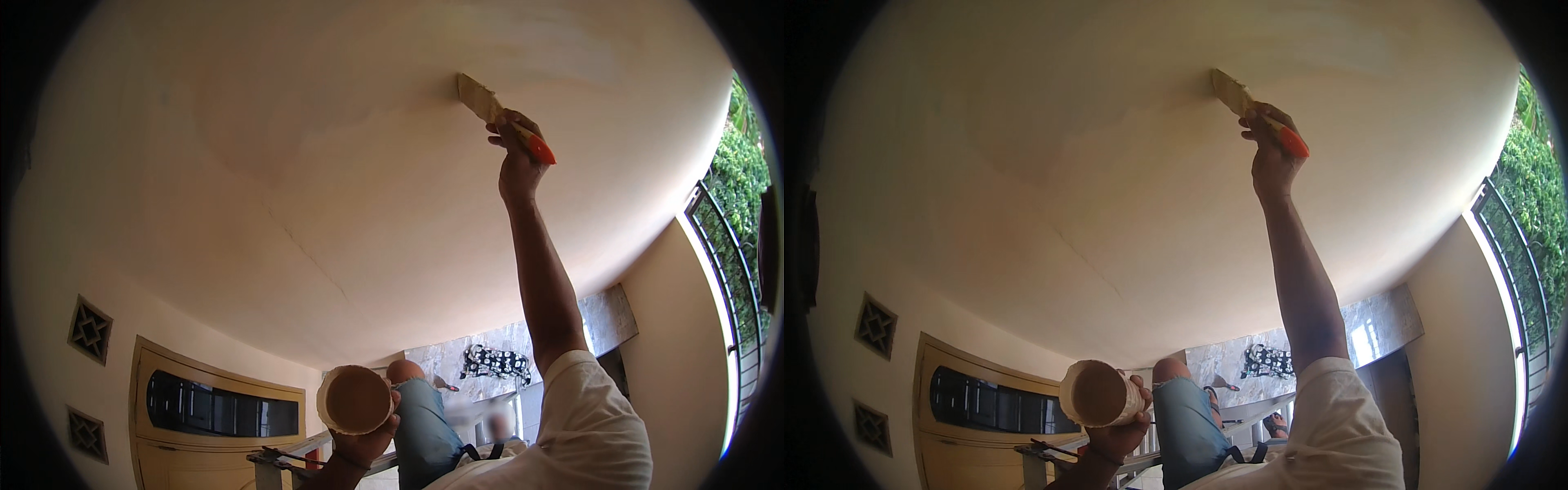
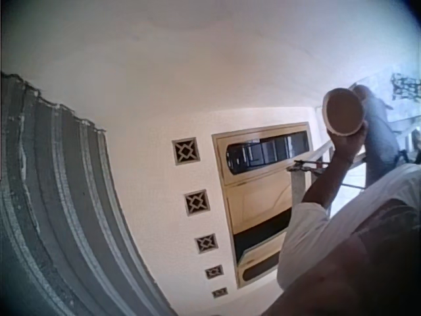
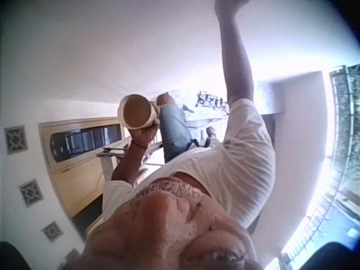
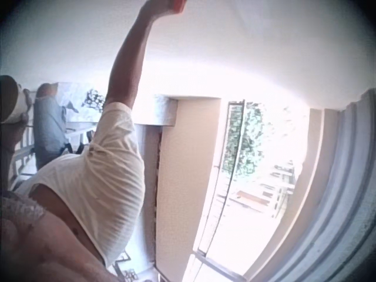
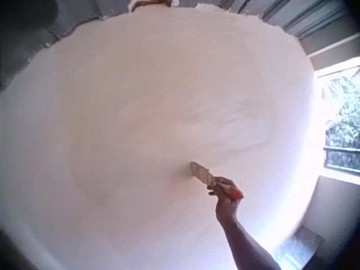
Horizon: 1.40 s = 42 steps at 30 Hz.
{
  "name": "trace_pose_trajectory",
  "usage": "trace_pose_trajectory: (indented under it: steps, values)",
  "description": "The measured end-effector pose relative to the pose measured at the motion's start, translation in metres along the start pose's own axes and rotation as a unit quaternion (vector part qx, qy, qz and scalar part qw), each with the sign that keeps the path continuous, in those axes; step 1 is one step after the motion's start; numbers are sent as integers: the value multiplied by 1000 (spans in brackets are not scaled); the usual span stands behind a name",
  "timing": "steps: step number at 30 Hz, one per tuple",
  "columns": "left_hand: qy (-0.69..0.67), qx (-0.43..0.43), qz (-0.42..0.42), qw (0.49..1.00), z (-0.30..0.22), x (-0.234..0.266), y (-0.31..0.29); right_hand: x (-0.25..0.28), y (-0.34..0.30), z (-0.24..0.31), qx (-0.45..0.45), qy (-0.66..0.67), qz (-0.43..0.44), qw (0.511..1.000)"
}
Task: The person stands on a ladder and uses a paintbrush to apply white paint to a ceiling, repeatedly dipping the brush into a small container held in the other hand.
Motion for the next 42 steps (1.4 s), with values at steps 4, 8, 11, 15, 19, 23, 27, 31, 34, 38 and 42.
trace_pose_trajectory:
  steps: [4, 8, 11, 15, 19, 23, 27, 31, 34, 38, 42]
  values:
    - [-57, 26, 24, 998, -9, 16, 0, 36, 50, -2, 95, -96, -37, 990]
    - [-18, -1, 5, 1000, -1, 5, -2, 57, 69, 19, 120, -97, -76, 985]
    - [11, 1, 6, 1000, 4, 0, 3, 63, 67, 30, 283, -232, -82, 927]
    - [39, 19, 22, 999, 8, -2, 13, 14, 33, 13, 429, -463, 23, 775]
    - [32, 22, 18, 999, 10, -6, 7, -37, -17, 5, 416, -373, 173, 811]
    - [12, 17, 28, 999, 8, 2, -2, -8, 23, 23, 324, -216, 148, 909]
    - [-10, 16, 30, 999, 5, 2, 1, 97, 110, 18, 112, -106, 3, 988]
    - [-14, 18, 36, 999, 5, -9, 6, 164, 157, 55, 144, -218, -85, 962]
    - [5, 18, 48, 999, 6, -9, 11, 168, 161, 71, 258, -367, -141, 883]
    - [39, 48, 74, 995, 13, -20, 21, 128, 142, 50, 400, -491, -80, 770]
    - [38, 38, 65, 996, 15, -19, 17, 28, 57, 21, 437, -436, 82, 783]
Point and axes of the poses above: each hand's wrist, its own y-axis towards the middle knuckle, its own x-axis out of the back of the hand, z = x × y, the point moved 4 cm from there along y, towards the middle knuckle
